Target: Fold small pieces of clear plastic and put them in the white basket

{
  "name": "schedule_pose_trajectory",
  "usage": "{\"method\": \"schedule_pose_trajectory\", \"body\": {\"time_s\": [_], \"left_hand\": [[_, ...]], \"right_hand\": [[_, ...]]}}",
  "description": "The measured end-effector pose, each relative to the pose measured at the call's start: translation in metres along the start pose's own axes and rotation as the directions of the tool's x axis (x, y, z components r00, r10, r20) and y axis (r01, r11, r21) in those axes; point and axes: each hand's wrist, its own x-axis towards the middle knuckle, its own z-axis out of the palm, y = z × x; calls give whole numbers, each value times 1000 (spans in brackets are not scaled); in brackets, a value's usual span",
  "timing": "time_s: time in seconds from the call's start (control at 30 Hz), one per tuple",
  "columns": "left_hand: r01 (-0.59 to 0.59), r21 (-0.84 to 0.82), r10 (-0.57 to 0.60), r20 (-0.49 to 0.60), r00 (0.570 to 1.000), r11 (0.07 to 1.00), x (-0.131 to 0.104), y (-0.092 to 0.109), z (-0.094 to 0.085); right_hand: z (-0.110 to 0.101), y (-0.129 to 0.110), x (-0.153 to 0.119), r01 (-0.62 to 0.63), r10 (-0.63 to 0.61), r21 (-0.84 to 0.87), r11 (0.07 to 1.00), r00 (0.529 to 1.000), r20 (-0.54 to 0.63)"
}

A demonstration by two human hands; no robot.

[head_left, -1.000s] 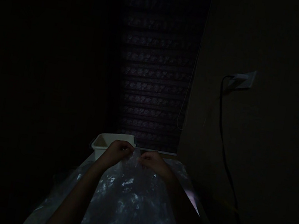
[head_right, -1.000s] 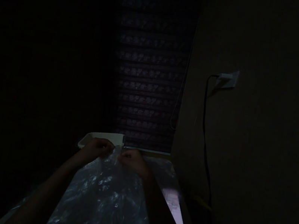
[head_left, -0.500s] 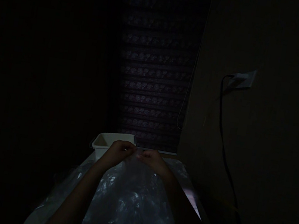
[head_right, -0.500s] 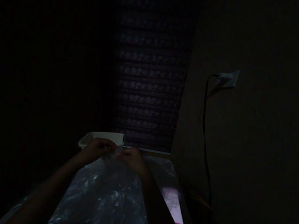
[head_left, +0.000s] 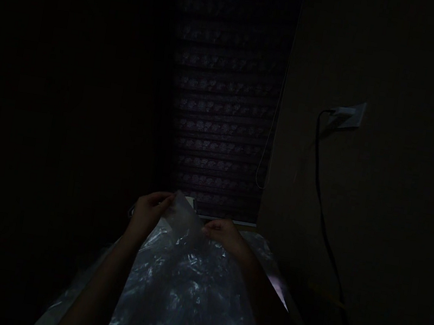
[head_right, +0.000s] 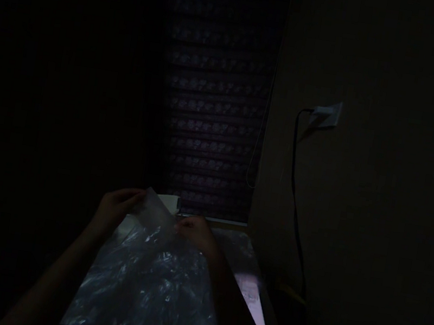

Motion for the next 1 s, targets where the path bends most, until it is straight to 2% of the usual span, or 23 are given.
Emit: {"method": "schedule_pose_trajectory", "body": {"time_s": [0.1, 0.2, 0.3, 0.4, 0.5, 0.6, 0.77, 1.0], "left_hand": [[10, -5, -10, -52, 999, 1000, 1, -1, -3], [-14, 44, 15, -36, 999, 999, 0, 0, -4], [-94, 138, 74, 144, 987, 986, -3, 2, 2], [-190, 168, 121, 353, 928, 967, -7, -1, 12], [-241, 146, 157, 434, 887, 959, -8, -8, 23], [-268, 142, 171, 476, 862, 953, -9, -11, 29], [-250, 135, 165, 453, 876, 959, -10, -3, 25], [-105, 121, 73, 242, 967, 987, -7, 3, 11]], "right_hand": [[-5, 6, 0, -21, 21, -25, 999, 1000, -9], [-12, 13, 2, -70, 66, -109, 992, 997, -44], [-14, 10, 4, -90, 70, -166, 982, 990, -125], [-7, -2, 3, 18, -38, -149, 989, 991, -131], [4, -11, 3, 111, -114, -124, 986, 993, -19], [11, -9, 5, 117, -114, -164, 979, 993, 29], [8, 1, 6, 87, -80, -177, 980, 996, 46], [3, 6, 3, 53, -46, -122, 991, 997, 58]]}}
